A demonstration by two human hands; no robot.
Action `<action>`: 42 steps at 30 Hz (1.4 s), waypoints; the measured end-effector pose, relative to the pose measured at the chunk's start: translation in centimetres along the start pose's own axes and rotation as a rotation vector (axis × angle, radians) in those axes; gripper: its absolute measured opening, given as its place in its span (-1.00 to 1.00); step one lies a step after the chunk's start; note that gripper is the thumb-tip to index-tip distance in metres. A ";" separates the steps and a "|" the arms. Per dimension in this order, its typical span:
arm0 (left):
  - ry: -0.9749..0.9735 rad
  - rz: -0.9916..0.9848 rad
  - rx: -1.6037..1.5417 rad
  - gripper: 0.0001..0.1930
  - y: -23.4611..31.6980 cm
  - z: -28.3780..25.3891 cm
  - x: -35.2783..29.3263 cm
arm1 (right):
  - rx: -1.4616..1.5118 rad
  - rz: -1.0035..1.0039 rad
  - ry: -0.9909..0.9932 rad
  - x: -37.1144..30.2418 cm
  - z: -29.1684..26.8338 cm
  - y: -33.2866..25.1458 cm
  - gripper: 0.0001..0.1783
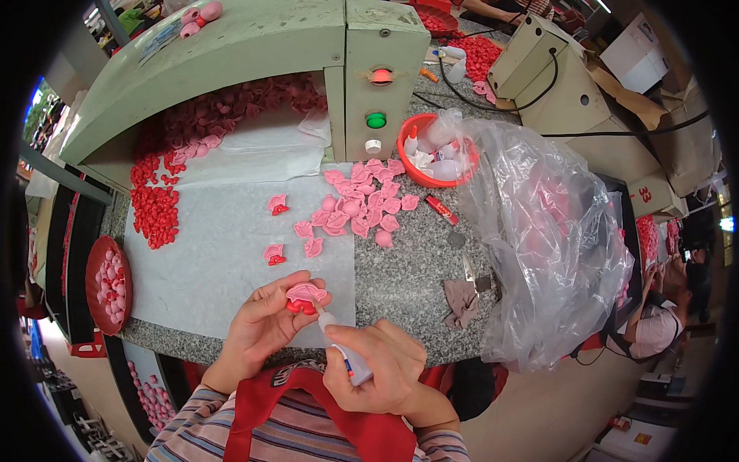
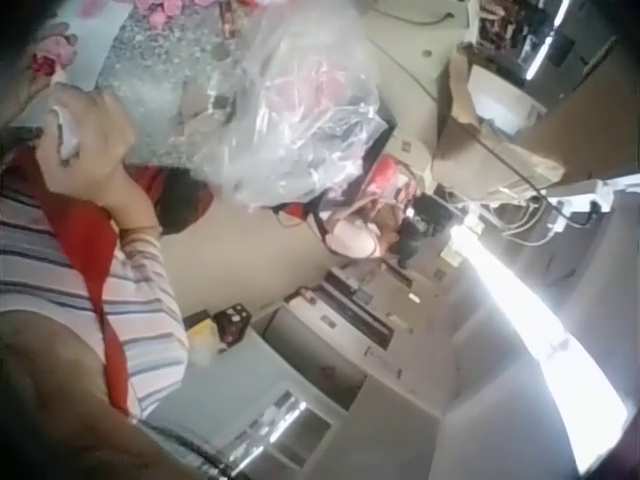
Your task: Assembling small pink plastic flowers by gluing pieces together at a factory workbench.
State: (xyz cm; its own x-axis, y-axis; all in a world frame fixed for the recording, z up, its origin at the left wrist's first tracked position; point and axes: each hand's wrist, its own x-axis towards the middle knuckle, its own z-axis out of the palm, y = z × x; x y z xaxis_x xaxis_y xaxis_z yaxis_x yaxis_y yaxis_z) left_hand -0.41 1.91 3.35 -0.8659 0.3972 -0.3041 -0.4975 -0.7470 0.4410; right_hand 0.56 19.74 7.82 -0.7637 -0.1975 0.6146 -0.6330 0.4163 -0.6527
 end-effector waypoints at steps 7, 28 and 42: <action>-0.005 0.023 -0.009 -0.57 0.1 -0.4 0.0 | -0.004 0.016 0.007 0.0 -0.1 -0.1 -0.68; 0.040 0.025 -0.125 -0.56 0.4 -0.6 0.0 | 0.011 0.015 0.025 0.0 0.0 0.2 -0.68; 0.059 0.037 -0.128 -0.53 0.4 -0.8 -0.1 | 0.001 0.023 0.024 -0.1 0.3 0.2 -0.67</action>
State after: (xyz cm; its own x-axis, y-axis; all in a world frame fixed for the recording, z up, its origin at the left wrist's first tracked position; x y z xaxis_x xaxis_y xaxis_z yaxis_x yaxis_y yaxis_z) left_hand -0.52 1.15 2.90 -0.8773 0.3388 -0.3399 -0.4511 -0.8239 0.3430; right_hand 0.45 19.53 7.50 -0.7747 -0.1668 0.6099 -0.6156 0.4195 -0.6672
